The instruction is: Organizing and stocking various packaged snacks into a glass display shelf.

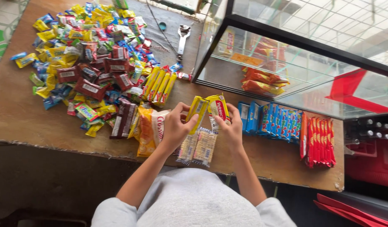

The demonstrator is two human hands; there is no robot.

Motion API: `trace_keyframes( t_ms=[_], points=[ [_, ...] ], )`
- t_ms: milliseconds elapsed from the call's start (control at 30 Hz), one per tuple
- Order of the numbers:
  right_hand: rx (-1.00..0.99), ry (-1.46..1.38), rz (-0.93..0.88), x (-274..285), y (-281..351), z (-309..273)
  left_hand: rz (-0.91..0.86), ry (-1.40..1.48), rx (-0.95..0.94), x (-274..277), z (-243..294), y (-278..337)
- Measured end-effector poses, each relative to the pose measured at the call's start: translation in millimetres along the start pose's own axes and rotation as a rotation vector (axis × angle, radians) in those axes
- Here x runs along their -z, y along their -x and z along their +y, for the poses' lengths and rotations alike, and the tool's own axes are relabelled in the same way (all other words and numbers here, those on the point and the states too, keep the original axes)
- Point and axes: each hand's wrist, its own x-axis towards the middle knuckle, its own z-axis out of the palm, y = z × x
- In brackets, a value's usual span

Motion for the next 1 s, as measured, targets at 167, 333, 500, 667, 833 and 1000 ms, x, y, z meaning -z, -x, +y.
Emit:
trace_keyframes(
  t_ms=[167,333,500,667,833,1000],
  points=[
    [0.223,0.166,0.217,9.0,20.3,-4.3,0.082,-0.120,-0.166,-76.5,-7.9,-16.4],
    [0.468,0.480,0.225,27.2,13.6,-14.7,0.133,-0.143,-0.319,-118.2,-9.7,-38.3],
    [0.394,0.269,0.011,34.5,-8.5,-33.2,0.047,-0.067,-0.333,-125.8,-28.1,-77.3],
    [0.411,0.336,0.172,37.5,-42.1,-9.0,0.009,0.007,-0.320,-123.5,-18.5,-117.4],
    [0.459,0.417,0.283,49.9,-57.0,1.3,0.097,-0.331,-0.397,-138.9,-28.2,-197.4],
    [0.418,0.424,0.314,61.2,-55.6,4.2,0.016,-0.877,-0.908,-172.3,-51.7,-285.1]
  ],
)
